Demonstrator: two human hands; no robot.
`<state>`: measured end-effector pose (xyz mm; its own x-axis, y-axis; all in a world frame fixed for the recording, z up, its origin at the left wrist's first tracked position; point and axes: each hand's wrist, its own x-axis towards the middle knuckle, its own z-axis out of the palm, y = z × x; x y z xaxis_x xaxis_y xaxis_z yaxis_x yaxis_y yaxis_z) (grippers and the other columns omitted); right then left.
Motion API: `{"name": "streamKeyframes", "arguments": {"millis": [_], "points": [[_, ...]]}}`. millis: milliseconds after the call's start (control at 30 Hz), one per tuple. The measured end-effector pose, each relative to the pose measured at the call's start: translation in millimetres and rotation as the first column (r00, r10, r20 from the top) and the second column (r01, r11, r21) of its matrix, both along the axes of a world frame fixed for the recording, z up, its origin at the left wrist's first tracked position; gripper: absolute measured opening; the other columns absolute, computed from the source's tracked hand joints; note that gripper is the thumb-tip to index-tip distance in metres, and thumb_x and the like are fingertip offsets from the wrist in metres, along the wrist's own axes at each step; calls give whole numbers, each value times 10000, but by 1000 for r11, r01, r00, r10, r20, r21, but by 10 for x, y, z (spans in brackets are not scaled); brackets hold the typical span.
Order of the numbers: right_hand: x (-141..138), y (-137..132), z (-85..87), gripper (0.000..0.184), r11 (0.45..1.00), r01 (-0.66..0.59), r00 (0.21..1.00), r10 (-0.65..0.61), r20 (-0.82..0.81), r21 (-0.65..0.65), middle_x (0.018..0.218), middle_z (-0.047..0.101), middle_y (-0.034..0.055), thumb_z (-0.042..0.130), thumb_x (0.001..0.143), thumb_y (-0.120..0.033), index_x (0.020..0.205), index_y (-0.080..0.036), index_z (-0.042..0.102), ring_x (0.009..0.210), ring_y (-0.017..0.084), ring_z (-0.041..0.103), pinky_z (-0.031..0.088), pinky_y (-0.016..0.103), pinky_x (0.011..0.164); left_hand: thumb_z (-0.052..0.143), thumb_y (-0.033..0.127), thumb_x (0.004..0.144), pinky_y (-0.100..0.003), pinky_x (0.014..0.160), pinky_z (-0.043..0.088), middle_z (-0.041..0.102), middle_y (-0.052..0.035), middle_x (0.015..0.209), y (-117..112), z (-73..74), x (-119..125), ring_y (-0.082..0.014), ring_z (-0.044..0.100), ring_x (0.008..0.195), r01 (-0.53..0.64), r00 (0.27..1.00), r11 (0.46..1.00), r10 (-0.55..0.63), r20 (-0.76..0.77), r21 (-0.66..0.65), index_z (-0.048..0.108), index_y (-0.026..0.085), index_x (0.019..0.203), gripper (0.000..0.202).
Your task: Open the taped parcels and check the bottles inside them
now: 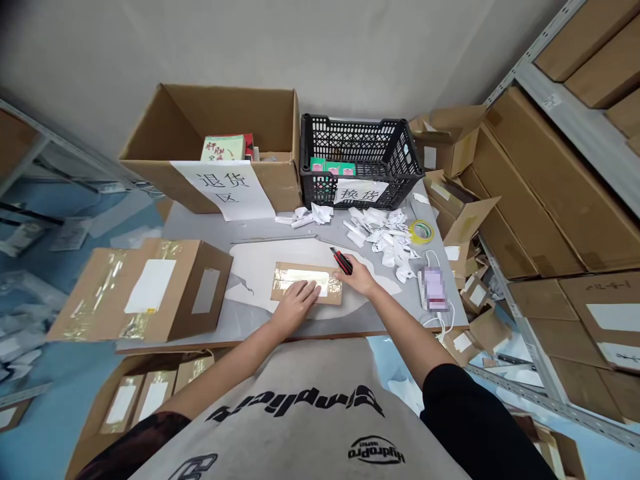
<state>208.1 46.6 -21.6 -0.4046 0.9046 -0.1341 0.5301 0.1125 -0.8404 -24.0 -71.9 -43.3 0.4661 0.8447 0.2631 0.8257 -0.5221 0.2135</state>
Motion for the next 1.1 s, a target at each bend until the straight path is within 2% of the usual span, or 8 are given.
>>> {"name": "streamKeyframes", "arguments": {"millis": [67, 133, 233, 367, 533, 800, 933, 1100], "points": [[8, -40, 139, 444, 986, -82, 989, 63, 136, 142, 1235, 644, 69, 580, 895, -363, 1321, -249, 528, 1127, 224, 604, 458, 397, 997, 472, 217, 976, -502, 1048, 419, 565, -116, 1362, 18, 5, 14, -291, 508, 1233, 2, 1000, 1000, -2, 8, 1, 536, 193, 1313, 345], [30, -112, 301, 404, 952, -225, 944, 160, 288, 208, 1258, 634, 68, 475, 955, -332, 1351, -273, 527, 1136, 220, 597, 462, 369, 978, 474, 215, 974, -509, 1051, 421, 566, -120, 1359, 23, 13, 15, -297, 503, 1241, 2, 1000, 1000, -2, 24, -4, 553, 185, 1292, 328], [62, -223, 508, 414, 893, -424, 803, 295, 517, 148, 1193, 663, 49, 443, 971, -329, 1378, -329, 516, 1032, 209, 634, 491, 312, 859, 504, 236, 961, -505, 1060, 426, 558, -123, 1367, 18, 33, -21, -296, 493, 1262, -2, 996, 1000, 4, 91, -28, 571, 180, 1263, 315], [67, -275, 599, 418, 853, -520, 619, 343, 707, 40, 1149, 672, 43, 425, 973, -336, 1380, -365, 515, 946, 209, 650, 474, 285, 752, 539, 340, 951, -436, 1026, 478, 594, -125, 1306, 39, 84, -148, -257, 531, 1222, -46, 975, 995, 64, 212, -87, 593, 174, 1224, 324], [25, -258, 603, 426, 830, -557, 536, 344, 771, 16, 1140, 672, 58, 384, 988, -358, 1399, -359, 495, 918, 218, 656, 460, 286, 715, 531, 306, 945, -499, 1029, 446, 600, -102, 1282, 104, 98, -303, -304, 480, 1262, -210, 969, 977, 213, 125, -44, 667, 239, 1142, 249], [-221, -229, 665, 422, 777, -630, 468, 371, 802, 9, 1219, 658, 90, 382, 991, -346, 1398, -323, 492, 961, 233, 662, 474, 307, 767, 530, 266, 931, -555, 1059, 414, 551, -98, 1353, 110, 3, -310, -328, 412, 1334, -202, 976, 979, 202, 77, -12, 690, 257, 1100, 234], [-366, -212, 719, 447, 741, -670, 386, 384, 839, -31, 1215, 661, 113, 398, 972, -276, 1413, -309, 459, 907, 247, 682, 480, 325, 735, 516, 253, 934, -587, 1083, 381, 529, -107, 1376, 76, 2, -286, -336, 379, 1369, -210, 975, 978, 211, 66, -12, 683, 239, 1079, 222], [-380, -200, 855, 444, 711, -699, 312, 401, 861, -78, 1173, 677, 137, 396, 963, -214, 1398, -277, 458, 888, 247, 693, 478, 338, 738, 539, 414, 927, -598, 1122, 319, 473, -144, 1429, 23, 31, -282, -369, 307, 1410, -194, 975, 980, 199, 103, -50, 645, 201, 1150, 327]]}}
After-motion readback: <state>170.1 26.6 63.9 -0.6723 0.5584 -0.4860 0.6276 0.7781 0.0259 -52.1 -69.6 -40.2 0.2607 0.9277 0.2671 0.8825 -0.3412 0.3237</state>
